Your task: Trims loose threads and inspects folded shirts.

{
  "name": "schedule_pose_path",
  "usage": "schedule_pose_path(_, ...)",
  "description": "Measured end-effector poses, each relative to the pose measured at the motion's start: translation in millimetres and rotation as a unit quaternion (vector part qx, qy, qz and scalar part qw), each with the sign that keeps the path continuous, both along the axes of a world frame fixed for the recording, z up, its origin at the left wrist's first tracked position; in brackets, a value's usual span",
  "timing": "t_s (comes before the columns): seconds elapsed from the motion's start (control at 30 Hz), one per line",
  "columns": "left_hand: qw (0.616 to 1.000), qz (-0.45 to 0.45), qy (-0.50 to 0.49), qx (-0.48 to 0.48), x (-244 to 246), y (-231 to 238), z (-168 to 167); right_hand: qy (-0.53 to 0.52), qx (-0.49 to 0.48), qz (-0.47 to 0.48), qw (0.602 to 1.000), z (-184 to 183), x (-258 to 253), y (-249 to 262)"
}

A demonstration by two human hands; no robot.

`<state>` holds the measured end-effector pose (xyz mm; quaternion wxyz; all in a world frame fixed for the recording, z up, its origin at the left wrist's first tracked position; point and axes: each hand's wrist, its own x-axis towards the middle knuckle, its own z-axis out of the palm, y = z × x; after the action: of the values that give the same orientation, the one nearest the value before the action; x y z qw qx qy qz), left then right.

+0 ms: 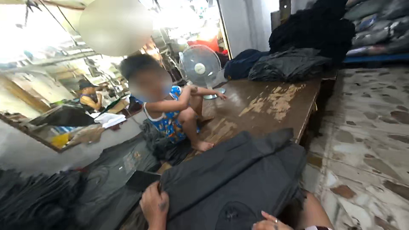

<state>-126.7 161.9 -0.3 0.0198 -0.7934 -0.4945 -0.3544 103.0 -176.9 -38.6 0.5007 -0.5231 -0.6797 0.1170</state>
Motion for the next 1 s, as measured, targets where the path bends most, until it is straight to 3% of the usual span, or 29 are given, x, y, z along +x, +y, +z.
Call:
schedule_pose_path(0.03,0.997,-0.034,-0.04,0.057,11.2,-15.5,10.9,0.021,-0.019,0.007,1.0,2.4,1.5,-6.7)
schedule_pose_path(0.1,0.984,-0.127,-0.104,0.076,38.7,-59.8,33.1,0.045,-0.011,0.041,0.998,-5.9,10.5,-14.5)
schedule_pose_path(0.2,0.964,-0.249,-0.088,-0.02,65.3,-145.5,38.7,0.045,-0.002,0.117,0.992,-33.0,17.0,-22.3)
schedule_pose_path(0.33,0.934,-0.282,0.013,-0.216,92.6,-222.2,16.3,-0.003,0.01,0.092,0.996,-41.0,17.2,-24.0)
schedule_pose_path(0.4,0.884,-0.329,-0.007,-0.333,103.7,-241.7,-7.4,0.016,0.049,0.067,0.996,-42.3,16.3,-20.4)
schedule_pose_path(0.5,0.787,-0.441,-0.172,-0.397,99.1,-243.8,-34.8,0.039,0.117,0.008,0.992,-28.7,22.3,-9.7)
schedule_pose_path(0.6,0.671,-0.492,-0.314,-0.457,96.6,-232.1,-31.0,0.047,0.15,-0.067,0.985,-13.9,33.7,-2.8)
schedule_pose_path(0.73,0.582,-0.503,-0.398,-0.501,90.2,-230.2,-35.9,0.029,0.152,-0.15,0.977,-12.1,35.5,11.8)
schedule_pose_path(0.9,0.558,-0.42,-0.392,-0.599,85.0,-253.1,-35.5,-0.029,0.188,-0.195,0.962,-46.8,27.4,41.3)
schedule_pose_path(1.0,0.587,-0.389,-0.369,-0.606,89.5,-260.7,-20.9,0.003,0.194,-0.185,0.964,-60.7,27.6,33.5)
